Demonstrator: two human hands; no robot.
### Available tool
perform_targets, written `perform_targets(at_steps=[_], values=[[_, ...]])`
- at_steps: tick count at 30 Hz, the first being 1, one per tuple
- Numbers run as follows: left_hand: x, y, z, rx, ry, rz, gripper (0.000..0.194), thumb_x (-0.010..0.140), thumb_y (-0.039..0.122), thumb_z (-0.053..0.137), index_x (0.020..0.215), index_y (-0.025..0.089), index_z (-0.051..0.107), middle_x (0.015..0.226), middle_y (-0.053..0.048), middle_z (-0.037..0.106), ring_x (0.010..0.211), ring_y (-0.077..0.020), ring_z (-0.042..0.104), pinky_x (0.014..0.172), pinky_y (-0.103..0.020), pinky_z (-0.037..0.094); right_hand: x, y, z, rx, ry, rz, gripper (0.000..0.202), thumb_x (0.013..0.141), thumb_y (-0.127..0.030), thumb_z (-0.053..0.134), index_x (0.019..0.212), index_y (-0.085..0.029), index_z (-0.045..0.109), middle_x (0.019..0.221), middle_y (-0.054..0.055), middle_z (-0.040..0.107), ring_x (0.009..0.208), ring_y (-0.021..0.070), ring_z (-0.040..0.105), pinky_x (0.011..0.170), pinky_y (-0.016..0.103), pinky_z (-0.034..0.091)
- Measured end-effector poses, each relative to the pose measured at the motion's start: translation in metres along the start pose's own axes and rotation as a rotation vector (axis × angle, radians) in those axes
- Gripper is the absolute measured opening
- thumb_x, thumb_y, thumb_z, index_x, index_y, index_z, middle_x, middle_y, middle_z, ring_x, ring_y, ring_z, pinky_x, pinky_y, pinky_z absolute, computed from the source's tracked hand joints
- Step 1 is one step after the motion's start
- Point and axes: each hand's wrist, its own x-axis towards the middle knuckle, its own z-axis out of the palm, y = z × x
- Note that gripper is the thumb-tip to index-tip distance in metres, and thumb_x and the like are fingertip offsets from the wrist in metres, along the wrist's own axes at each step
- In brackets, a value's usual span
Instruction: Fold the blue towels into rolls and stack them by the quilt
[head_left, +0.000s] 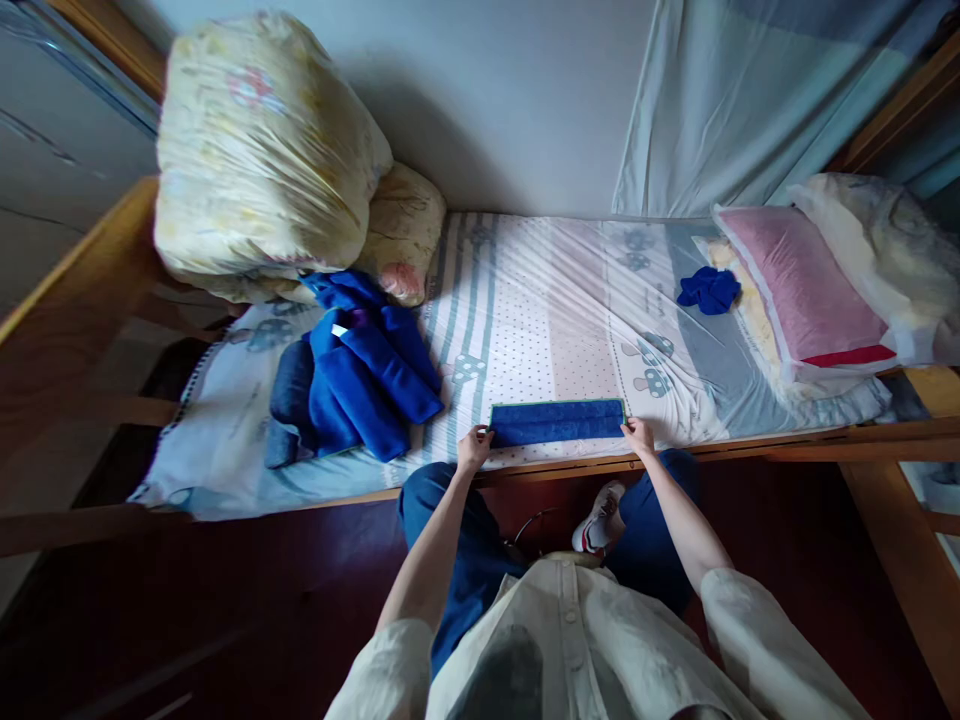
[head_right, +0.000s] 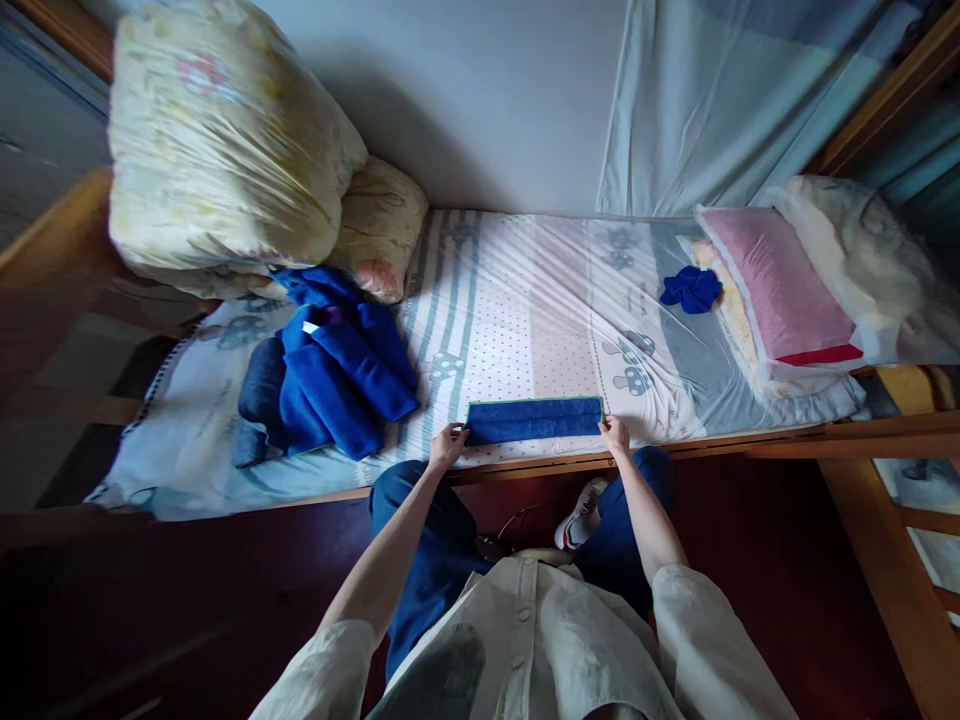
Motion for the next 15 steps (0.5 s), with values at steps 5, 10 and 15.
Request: perform_targets(at_steps=[5,10,15], values=[[-0.013,-0.004,0.003,0.141,0.147,0.291,0.033,0.093,0.027,0.054,0.121,0.014,0.066,0.122,-0.019,0.071,0.114,-0.0296,0.068,0.103,-0.043,0.052,-0.014,-0.006,0.001,-0.070,0.170,-0.176,0.032,0.093,-0.020,0.057,0.121,-0.017,0.071,0.118,0.014,0.075,0.112,0.0270,0.068,0.094,0.037,0.053],[-0.035,-0.010,0.015,0.316,0.033,0.638,0.043,0.095,0.027,0.051,0.135,0.017,0.063,0.148,-0.017,0.059,0.138,-0.0319,0.054,0.116,-0.048,0.043,-0.034,-0.012,0.009,-0.191,0.111,-0.524,0.044,0.092,-0.014,0.053,0.134,-0.019,0.067,0.139,0.014,0.066,0.129,0.0267,0.058,0.112,0.043,0.044],[-0.033,-0.008,0.034,0.454,-0.017,0.624,0.059,0.091,0.013,0.046,0.149,0.008,0.051,0.157,-0.020,0.048,0.149,-0.0322,0.042,0.126,-0.050,0.030,-0.035,-0.017,0.022,-0.339,0.049,-0.556,0.057,0.090,-0.009,0.050,0.147,-0.015,0.057,0.150,0.016,0.058,0.142,0.0268,0.050,0.119,0.046,0.036]])
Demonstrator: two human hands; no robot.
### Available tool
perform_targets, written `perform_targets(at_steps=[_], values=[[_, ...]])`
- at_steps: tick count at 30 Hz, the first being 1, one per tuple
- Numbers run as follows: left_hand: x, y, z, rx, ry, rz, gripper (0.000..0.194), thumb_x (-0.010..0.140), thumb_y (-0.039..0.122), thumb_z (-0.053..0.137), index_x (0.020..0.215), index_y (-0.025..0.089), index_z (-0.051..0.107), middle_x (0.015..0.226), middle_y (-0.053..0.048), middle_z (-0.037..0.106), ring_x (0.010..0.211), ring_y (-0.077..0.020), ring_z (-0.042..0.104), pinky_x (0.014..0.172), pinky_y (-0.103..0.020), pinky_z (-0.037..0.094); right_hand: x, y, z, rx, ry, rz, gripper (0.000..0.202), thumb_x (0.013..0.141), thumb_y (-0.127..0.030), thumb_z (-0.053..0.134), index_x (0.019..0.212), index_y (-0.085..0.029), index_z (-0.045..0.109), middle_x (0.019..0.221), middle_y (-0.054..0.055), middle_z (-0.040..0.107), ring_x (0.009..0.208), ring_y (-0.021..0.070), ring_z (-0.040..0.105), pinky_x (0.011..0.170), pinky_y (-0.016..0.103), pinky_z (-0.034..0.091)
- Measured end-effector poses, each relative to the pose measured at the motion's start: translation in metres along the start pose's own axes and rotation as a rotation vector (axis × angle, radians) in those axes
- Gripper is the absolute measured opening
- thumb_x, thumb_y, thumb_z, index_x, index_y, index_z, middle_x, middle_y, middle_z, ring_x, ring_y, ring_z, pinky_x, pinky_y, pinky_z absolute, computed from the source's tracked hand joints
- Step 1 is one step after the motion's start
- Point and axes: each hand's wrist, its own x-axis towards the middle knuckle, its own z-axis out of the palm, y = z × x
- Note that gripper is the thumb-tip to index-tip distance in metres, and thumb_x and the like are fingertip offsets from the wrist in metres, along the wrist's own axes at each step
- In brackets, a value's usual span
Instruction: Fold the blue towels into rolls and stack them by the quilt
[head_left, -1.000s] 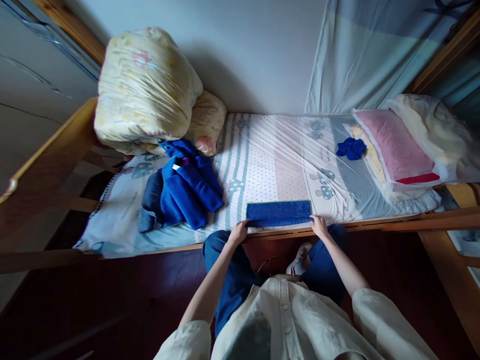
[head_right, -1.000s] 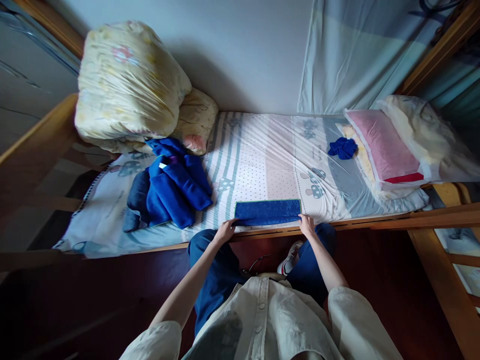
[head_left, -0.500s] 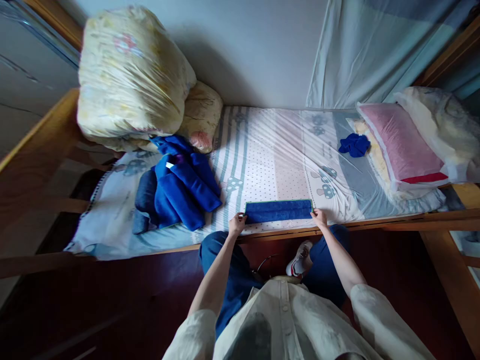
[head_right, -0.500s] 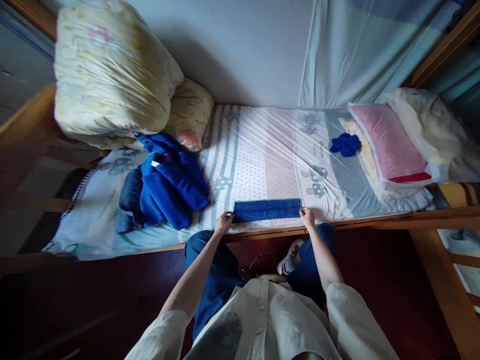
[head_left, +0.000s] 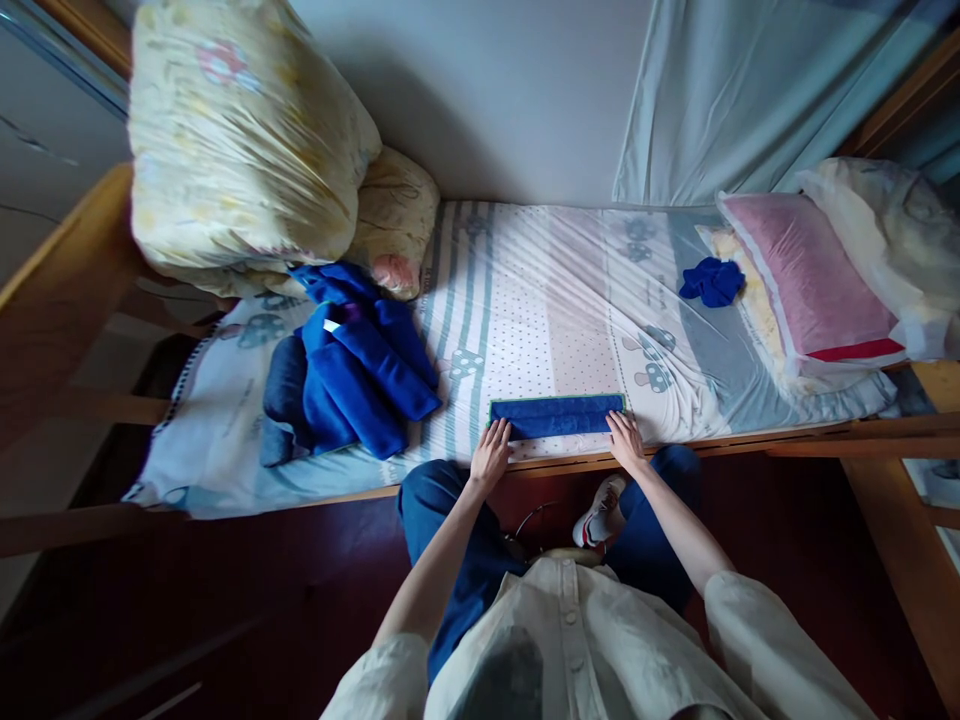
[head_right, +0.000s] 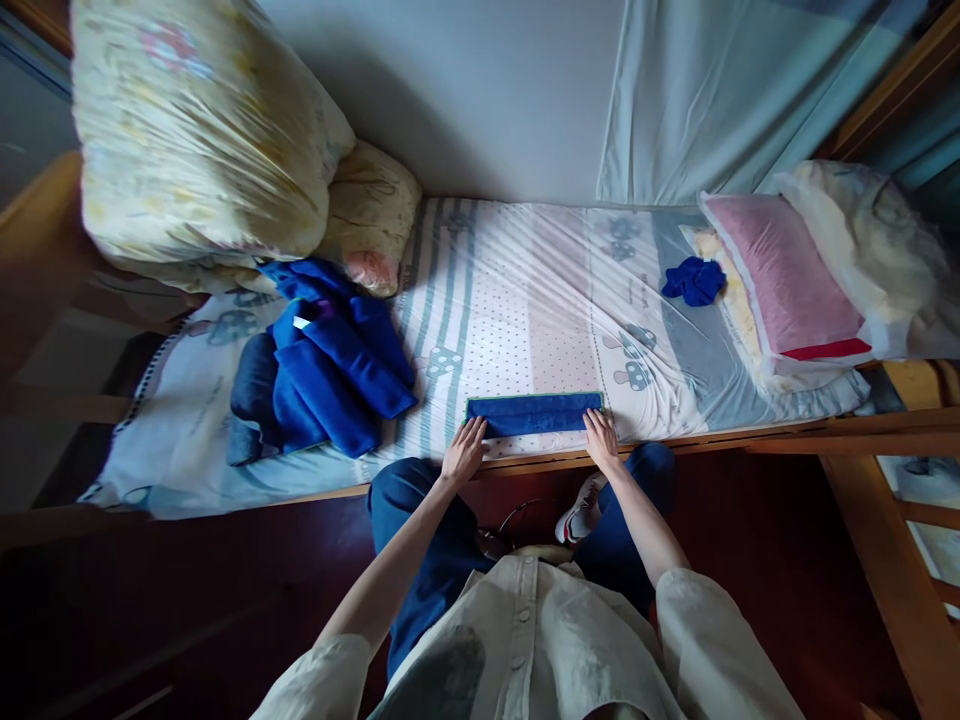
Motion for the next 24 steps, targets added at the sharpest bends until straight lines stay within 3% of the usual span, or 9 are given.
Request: perform_targets(at_steps=[6,9,19,24], values=[[0.025,-0.003,0.009,0.038,-0.041,-0.020,0.066,0.088,0.005,0.040,0.154,0.006,0.045,0.154,-0.024,0.051,0.148,-0.0328,0.044,0.125,-0.053,0.032,0.021,-0.003,0.002,-0.101,-0.040,0.018,0.058,0.090,-0.003,0.046,0.146,-0.012,0.057,0.145,0.021,0.061,0.139,0.0294,0.054,0.118,0.048,0.037],[0.027,-0.005,0.007,0.037,-0.067,-0.011,0.064,0.089,0.004,0.039,0.153,0.005,0.046,0.153,-0.026,0.051,0.147,-0.0337,0.045,0.124,-0.054,0.033,0.024,-0.003,-0.002,-0.122,-0.063,0.012,0.054,0.091,-0.003,0.046,0.142,-0.010,0.061,0.143,0.021,0.062,0.138,0.0288,0.056,0.118,0.046,0.038],[-0.026,0.003,-0.003,0.019,-0.195,0.073,0.071,0.079,0.007,0.054,0.149,0.007,0.051,0.155,-0.025,0.049,0.147,-0.0341,0.045,0.123,-0.051,0.035,-0.028,-0.001,-0.008,-0.089,-0.084,-0.031,0.054,0.089,0.001,0.045,0.136,-0.014,0.066,0.137,0.018,0.068,0.132,0.0253,0.061,0.118,0.045,0.039],[-0.021,-0.004,-0.014,-0.117,-0.126,0.004,0.058,0.079,0.003,0.049,0.134,0.015,0.065,0.142,-0.017,0.064,0.135,-0.0285,0.059,0.118,-0.044,0.043,-0.021,0.005,-0.021,0.067,-0.110,0.060,0.049,0.090,-0.002,0.050,0.131,-0.019,0.070,0.127,0.014,0.074,0.123,0.0240,0.067,0.116,0.041,0.042]])
